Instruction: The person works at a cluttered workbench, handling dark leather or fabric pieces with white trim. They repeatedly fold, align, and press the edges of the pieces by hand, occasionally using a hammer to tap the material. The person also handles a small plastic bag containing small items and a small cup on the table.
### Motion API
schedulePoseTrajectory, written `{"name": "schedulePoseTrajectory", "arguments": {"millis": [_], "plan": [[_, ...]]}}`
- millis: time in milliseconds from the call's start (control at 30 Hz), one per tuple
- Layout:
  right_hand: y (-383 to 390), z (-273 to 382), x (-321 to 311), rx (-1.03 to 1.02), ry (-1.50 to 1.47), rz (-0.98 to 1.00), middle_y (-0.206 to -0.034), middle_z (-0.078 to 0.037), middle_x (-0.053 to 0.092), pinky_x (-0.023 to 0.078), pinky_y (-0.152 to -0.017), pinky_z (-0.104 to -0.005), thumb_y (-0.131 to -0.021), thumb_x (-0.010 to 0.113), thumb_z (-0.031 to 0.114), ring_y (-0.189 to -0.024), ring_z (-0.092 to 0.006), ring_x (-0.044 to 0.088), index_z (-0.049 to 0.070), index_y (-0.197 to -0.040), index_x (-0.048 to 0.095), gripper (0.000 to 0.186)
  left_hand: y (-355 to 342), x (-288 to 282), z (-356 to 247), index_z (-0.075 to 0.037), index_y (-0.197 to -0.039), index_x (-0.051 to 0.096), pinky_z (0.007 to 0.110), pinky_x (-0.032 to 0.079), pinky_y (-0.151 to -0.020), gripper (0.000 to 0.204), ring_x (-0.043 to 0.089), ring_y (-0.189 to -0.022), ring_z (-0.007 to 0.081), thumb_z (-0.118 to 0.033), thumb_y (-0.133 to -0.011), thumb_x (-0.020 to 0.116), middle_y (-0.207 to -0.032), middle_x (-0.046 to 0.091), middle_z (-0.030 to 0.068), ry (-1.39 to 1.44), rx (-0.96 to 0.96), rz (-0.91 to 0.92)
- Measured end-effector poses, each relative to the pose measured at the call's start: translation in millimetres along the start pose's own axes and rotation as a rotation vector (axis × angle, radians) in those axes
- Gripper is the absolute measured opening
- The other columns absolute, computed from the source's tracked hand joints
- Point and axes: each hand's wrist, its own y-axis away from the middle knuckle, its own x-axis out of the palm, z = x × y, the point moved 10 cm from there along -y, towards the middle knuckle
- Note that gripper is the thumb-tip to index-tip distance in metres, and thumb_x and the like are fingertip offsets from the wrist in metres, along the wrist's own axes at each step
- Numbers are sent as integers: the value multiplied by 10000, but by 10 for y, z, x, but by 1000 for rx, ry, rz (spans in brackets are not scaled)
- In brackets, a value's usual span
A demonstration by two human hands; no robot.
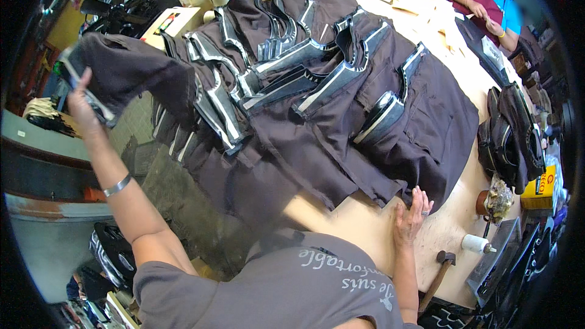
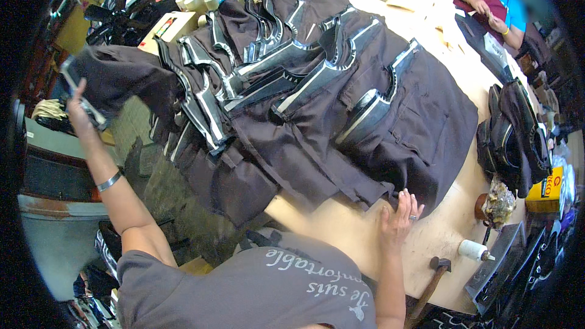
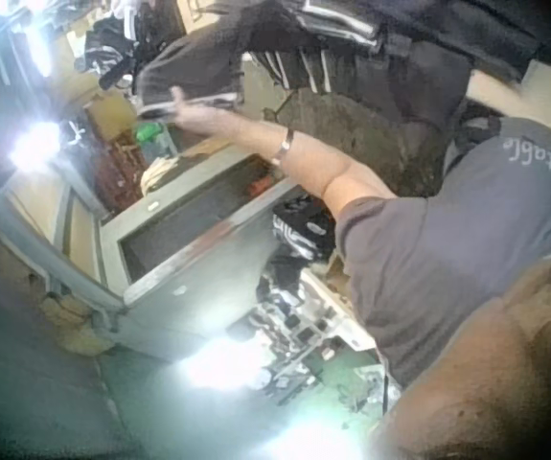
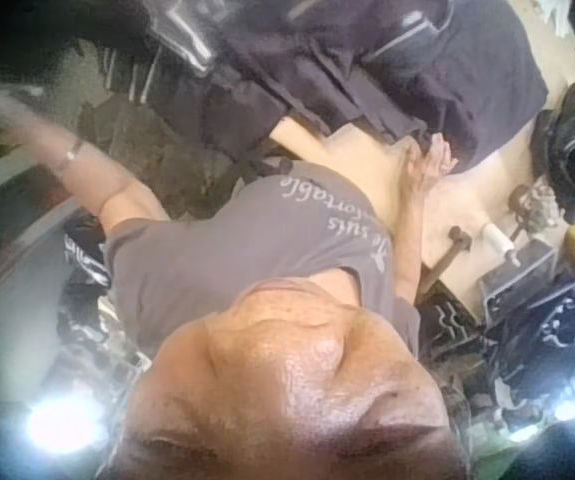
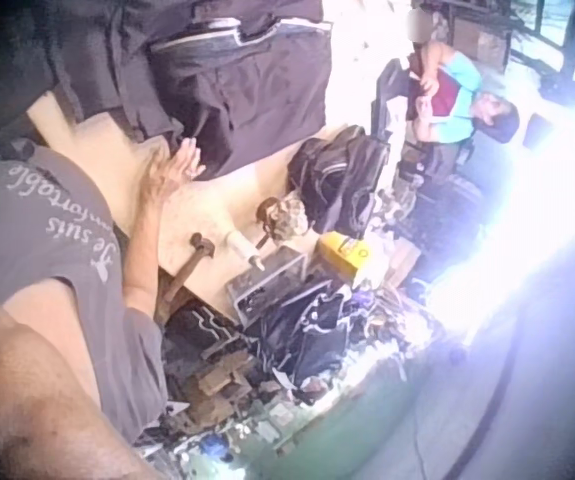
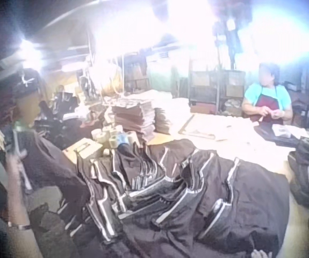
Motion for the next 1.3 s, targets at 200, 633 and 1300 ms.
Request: {"name": "schedulePoseTrajectory", "arguments": {"millis": [200,633,1300], "plan": [[86,-51,-44,-34,-25,-150,-1252,-117,449,151,-1028,-489,-856,485,335,-1178,-283,391,44,-1233,383,487,563,145,-852,70,-1168,451,392,476,-841,424,576,-942,281,-189,-833,480,-1129,526,202,-94,525,182],[130,-555,-655,346,-486,-343,-1181,-125,502,308,-968,-374,-784,577,107,-1086,-253,464,39,-1256,362,523,3388,2259,248,129,-1046,502,292,453,-776,608,593,-789,227,-149,-527,655,-924,602,164,257,-780,1138],[105,182,-1846,-298,-524,-522,-949,-143,586,495,-700,-345,-742,637,60,-824,-289,592,-18,-1055,515,345,5601,3259,657,-87,-810,474,173,366,-621,124,425,-693,25,-170,-855,554,-783,473,-55,180,-1189,1826]]}}
